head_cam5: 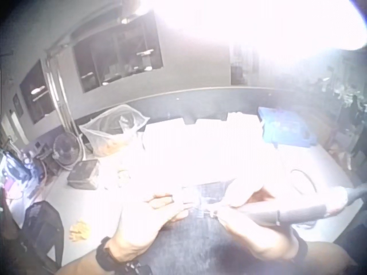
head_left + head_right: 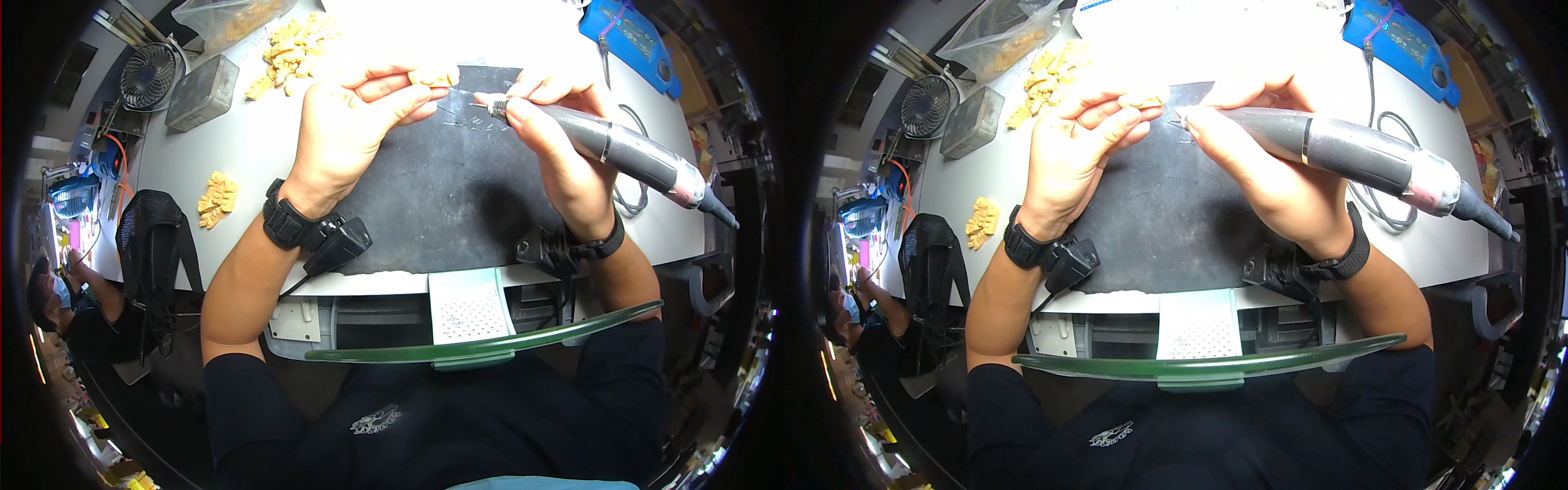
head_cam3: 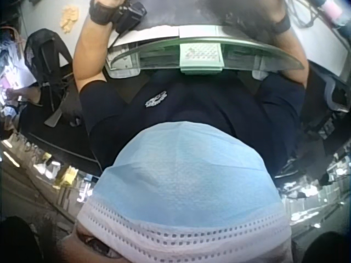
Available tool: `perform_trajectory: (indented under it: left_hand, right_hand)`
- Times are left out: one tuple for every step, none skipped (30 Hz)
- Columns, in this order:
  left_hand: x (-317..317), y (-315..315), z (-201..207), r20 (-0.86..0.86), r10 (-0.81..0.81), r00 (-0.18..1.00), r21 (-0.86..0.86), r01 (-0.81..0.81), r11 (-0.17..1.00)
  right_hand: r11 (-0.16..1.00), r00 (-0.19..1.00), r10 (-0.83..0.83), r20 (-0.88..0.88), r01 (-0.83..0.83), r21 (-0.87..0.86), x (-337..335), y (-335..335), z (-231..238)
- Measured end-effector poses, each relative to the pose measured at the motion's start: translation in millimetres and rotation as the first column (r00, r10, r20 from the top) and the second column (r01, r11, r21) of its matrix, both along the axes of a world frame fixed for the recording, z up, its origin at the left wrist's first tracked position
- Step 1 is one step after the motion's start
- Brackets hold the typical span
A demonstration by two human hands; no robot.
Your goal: The recorder uses a high-speed rotary dental tool to shape and refine a plaster dental model.
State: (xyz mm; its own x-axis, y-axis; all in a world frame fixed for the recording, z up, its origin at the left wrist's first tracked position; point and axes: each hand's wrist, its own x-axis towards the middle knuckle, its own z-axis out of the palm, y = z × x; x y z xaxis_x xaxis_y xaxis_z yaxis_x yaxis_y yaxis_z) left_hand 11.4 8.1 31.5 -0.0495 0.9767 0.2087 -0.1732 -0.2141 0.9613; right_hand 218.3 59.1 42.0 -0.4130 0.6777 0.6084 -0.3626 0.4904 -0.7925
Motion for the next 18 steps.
perform_trajectory:
  left_hand:
    - [0.1, -0.1, -0.3, -0.001, 0.0, 1.0, 0.003, 0.0, 1.0]
    - [0.1, 0.1, -1.2, 0.009, 0.001, 1.0, 0.003, -0.001, 1.0]
    - [-0.1, 0.1, -1.4, 0.02, 0.003, 1.0, 0.003, -0.003, 1.0]
    - [0.0, -0.4, -1.3, 0.019, 0.005, 1.0, 0.006, -0.005, 1.0]
    - [0.3, -1.1, -1.2, 0.027, 0.009, 1.0, -0.002, -0.009, 1.0]
    - [0.4, -1.2, -1.2, 0.036, 0.011, 0.999, -0.009, -0.01, 1.0]
    - [0.4, -1.4, -1.8, 0.037, 0.012, 0.999, -0.007, -0.012, 1.0]
    - [0.4, -1.8, -2.8, 0.049, 0.004, 0.999, -0.004, -0.004, 1.0]
    - [-0.4, -1.2, -3.6, 0.06, -0.003, 0.998, -0.001, 0.003, 1.0]
    - [-0.8, -0.5, -4.0, 0.062, 0.0, 0.998, 0.0, 0.0, 1.0]
    - [-1.1, 0.2, -4.6, 0.063, 0.002, 0.998, -0.002, -0.001, 1.0]
    - [-0.6, -0.9, -3.0, 0.059, 0.003, 0.998, 0.002, -0.003, 1.0]
    - [-0.3, -1.7, -2.1, 0.057, 0.005, 0.998, 0.007, -0.006, 1.0]
    - [0.0, -2.3, -1.3, 0.06, 0.001, 0.998, 0.01, -0.002, 1.0]
    - [-0.7, -1.3, -2.5, 0.067, -0.003, 0.998, 0.009, 0.003, 1.0]
    - [-1.1, -1.0, -2.9, 0.068, -0.003, 0.998, 0.009, 0.003, 1.0]
    - [-1.0, -0.9, -2.4, 0.062, -0.002, 0.998, 0.007, 0.001, 1.0]
    - [-0.5, -0.9, -2.9, 0.057, -0.001, 0.998, 0.003, 0.001, 1.0]
  right_hand:
    - [1.0, 1.0, -0.015, 0.016, 0.015, 0.003, 0.1, -0.5, -0.1]
    - [1.0, 0.999, -0.03, 0.031, 0.03, 0.006, 0.3, -1.1, 0.2]
    - [1.0, 0.999, -0.028, 0.031, 0.028, 0.009, 0.4, -2.4, 1.3]
    - [1.0, 0.998, 0.003, 0.056, -0.002, -0.025, 0.7, -4.4, 2.7]
    - [0.998, 0.996, 0.035, 0.08, -0.03, -0.06, 0.8, -5.8, 3.7]
    - [0.998, 0.996, 0.036, 0.081, -0.031, -0.057, 0.7, -6.0, 3.9]
    - [0.998, 0.996, 0.037, 0.078, -0.033, -0.052, 0.8, -5.8, 3.1]
    - [0.998, 0.996, 0.038, 0.076, -0.034, -0.048, 0.8, -5.5, 1.9]
    - [0.998, 0.996, 0.041, 0.077, -0.038, -0.046, -0.2, -3.8, -0.3]
    - [0.998, 0.998, 0.05, 0.039, -0.048, -0.043, -1.4, -1.8, -3.3]
    - [0.997, 0.998, 0.059, 0.001, -0.059, -0.041, -2.6, -0.5, -5.3]
    - [0.997, 0.998, 0.062, 0.0, -0.062, -0.035, -2.7, -2.3, -4.2]
    - [0.998, 0.998, 0.058, -0.002, -0.058, -0.031, -2.7, -4.7, -3.3]
    - [0.998, 0.999, 0.054, -0.004, -0.054, -0.028, -2.6, -6.7, -2.5]
    - [0.998, 0.999, 0.054, -0.002, -0.054, -0.028, -3.6, -6.3, -3.4]
    - [0.998, 0.998, 0.062, 0.0, -0.062, -0.026, -4.5, -6.1, -4.2]
    - [0.997, 0.998, 0.068, 0.002, -0.068, -0.024, -5.1, -5.8, -4.6]
    - [0.998, 0.998, 0.066, 0.003, -0.066, -0.024, -5.3, -6.2, -5.5]
